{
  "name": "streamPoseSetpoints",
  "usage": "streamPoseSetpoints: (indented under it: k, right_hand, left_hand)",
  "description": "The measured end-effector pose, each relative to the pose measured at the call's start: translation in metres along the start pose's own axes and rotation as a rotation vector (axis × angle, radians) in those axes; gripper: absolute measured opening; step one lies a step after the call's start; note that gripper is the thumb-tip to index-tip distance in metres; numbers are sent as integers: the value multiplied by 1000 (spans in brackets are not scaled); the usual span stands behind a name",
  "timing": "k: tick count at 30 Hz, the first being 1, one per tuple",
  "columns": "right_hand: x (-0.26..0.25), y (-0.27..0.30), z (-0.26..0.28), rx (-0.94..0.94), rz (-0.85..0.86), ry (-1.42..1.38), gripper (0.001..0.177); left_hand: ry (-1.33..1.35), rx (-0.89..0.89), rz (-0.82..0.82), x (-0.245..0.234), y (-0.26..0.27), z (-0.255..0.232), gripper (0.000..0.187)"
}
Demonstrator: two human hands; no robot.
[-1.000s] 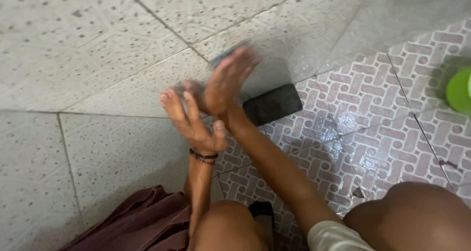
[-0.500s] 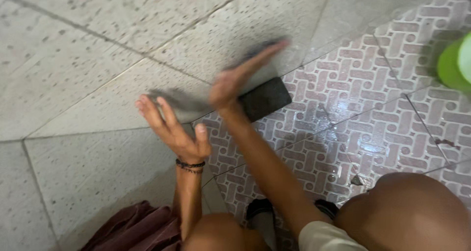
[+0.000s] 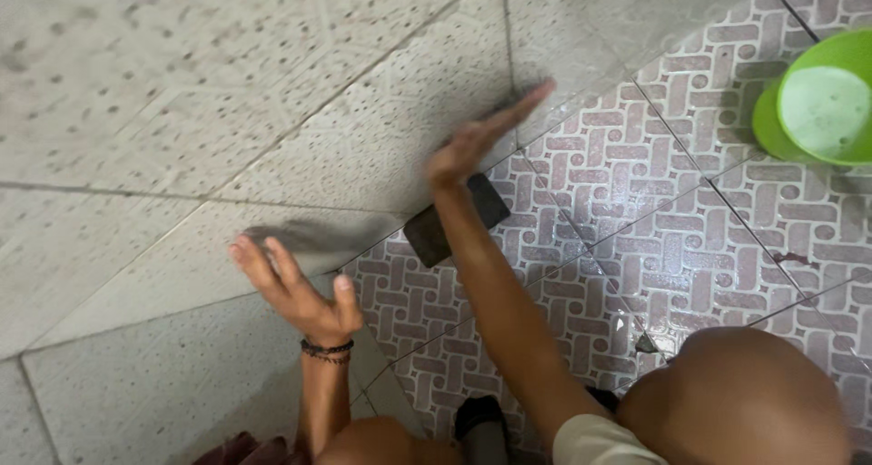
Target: The person scrubs the tiled bathroom walls using a sponge and soapy water from a green scoop. They repeatedly dip the sponge into the scoop and scrub different sections of the wall, including corners and areas around the shower fixture.
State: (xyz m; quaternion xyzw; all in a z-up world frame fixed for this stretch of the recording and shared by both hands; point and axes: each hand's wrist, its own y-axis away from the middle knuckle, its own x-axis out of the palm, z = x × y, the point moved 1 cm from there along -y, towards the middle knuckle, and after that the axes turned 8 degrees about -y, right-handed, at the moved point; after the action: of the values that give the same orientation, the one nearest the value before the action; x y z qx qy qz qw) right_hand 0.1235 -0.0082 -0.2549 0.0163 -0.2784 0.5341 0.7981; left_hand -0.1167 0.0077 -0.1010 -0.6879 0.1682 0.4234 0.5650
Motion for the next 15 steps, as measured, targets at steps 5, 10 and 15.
streamPoseSetpoints:
  k: [5,10,15]
  right_hand:
    - [-8,53,47,-179,330,149,101]
    - [-61,42,-8,250,259,212,93]
    - [-9,-28,1,-128,61,71,71]
  left_hand:
    - [-119,152,56,61,-11,-17,74]
    - [-409,284,73,85,-23,-4,71]
    - [-320,229,173,72,-20,-12,71]
